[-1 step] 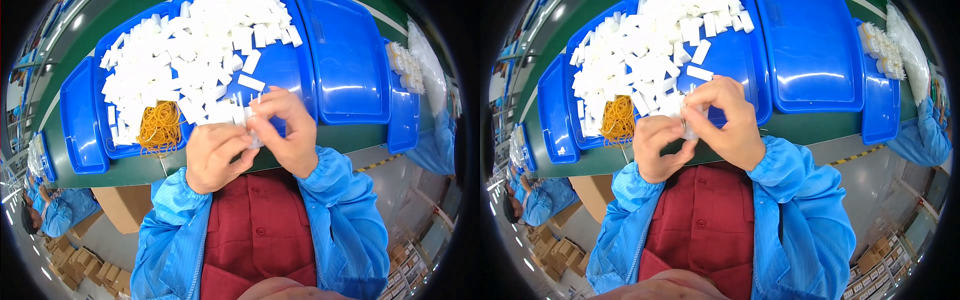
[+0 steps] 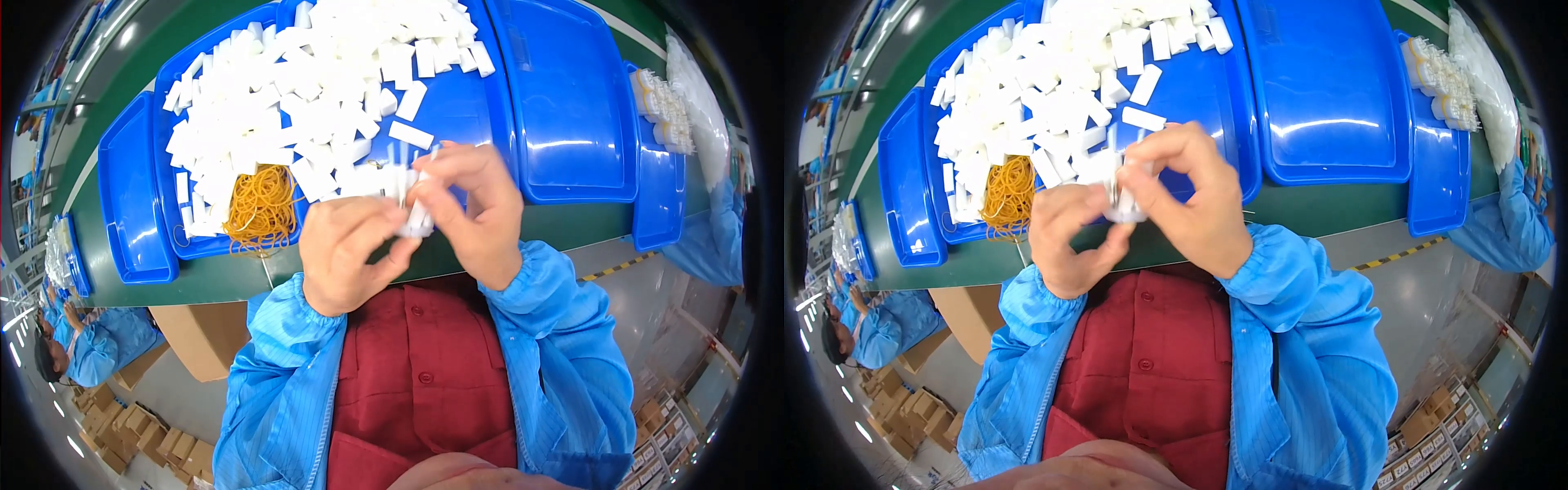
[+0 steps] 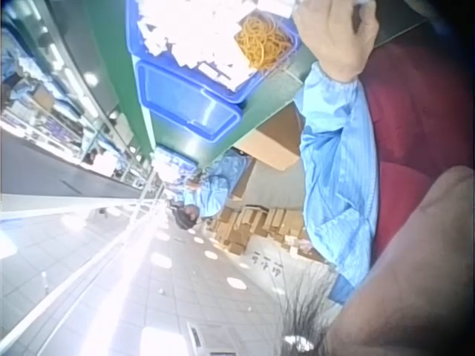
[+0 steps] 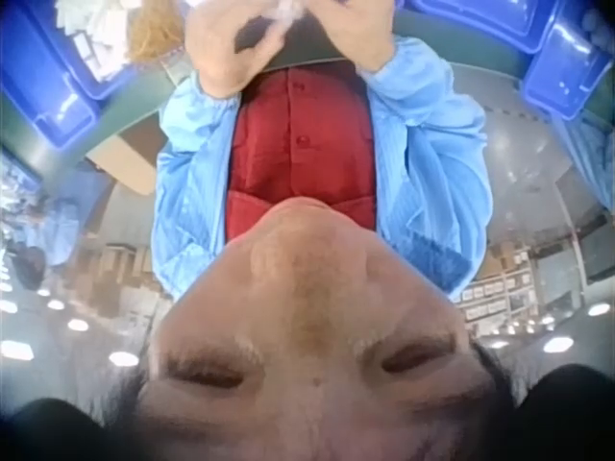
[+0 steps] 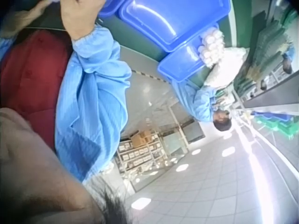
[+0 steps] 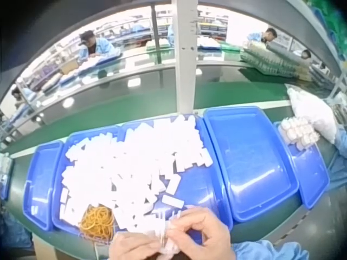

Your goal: The person assembles white plastic components by hand, then places the assembled components into clear plastic bags.

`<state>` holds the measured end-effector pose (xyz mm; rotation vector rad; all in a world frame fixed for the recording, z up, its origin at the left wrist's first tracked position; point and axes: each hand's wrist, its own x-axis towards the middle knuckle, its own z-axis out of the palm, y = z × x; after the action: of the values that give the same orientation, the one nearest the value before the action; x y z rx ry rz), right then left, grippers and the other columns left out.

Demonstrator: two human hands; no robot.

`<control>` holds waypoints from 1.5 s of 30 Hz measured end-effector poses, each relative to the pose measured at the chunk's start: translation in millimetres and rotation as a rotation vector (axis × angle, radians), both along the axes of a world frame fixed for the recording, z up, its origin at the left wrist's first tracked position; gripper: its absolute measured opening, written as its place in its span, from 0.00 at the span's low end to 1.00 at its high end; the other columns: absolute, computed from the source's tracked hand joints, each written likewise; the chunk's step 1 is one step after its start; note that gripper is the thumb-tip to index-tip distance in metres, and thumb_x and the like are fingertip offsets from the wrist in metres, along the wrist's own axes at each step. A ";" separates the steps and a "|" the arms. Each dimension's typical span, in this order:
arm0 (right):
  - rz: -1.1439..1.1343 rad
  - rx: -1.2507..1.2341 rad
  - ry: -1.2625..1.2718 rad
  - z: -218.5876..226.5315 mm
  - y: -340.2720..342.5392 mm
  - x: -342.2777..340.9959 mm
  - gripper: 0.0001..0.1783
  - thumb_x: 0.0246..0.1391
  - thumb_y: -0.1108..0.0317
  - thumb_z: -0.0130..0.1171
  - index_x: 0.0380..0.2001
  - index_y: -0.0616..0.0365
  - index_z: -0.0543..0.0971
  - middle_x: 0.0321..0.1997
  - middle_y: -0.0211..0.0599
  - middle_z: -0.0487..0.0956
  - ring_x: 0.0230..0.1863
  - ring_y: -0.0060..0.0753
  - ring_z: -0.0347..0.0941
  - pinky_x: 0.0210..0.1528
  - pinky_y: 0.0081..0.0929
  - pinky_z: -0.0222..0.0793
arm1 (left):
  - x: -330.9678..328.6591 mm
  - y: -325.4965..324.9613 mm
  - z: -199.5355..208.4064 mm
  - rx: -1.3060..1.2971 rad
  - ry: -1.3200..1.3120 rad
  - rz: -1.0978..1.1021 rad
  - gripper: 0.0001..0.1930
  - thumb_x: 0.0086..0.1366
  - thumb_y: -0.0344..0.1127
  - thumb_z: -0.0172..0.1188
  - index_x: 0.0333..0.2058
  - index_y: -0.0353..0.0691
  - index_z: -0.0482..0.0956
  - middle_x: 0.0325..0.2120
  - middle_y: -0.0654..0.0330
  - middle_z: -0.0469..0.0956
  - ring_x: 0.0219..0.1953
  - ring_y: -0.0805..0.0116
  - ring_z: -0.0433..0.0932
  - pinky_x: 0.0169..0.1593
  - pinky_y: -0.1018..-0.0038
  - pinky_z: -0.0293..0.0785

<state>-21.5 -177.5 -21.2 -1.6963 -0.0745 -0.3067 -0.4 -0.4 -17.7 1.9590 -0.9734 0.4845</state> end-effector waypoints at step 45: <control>0.054 0.164 0.216 5.0 -33.5 32.0 0.11 0.61 0.65 0.61 0.44 0.56 0.77 0.33 0.29 0.79 0.37 0.18 0.73 0.43 0.20 0.67 | -5.1 3.8 18.0 0.296 0.013 -0.113 0.18 0.48 0.24 0.67 0.41 0.42 0.84 0.41 0.57 0.80 0.34 0.65 0.79 0.33 0.73 0.72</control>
<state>10.5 -211.0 -16.2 -1.5520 0.0633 -0.0855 -5.5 3.4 0.3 2.1494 -1.1948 0.2743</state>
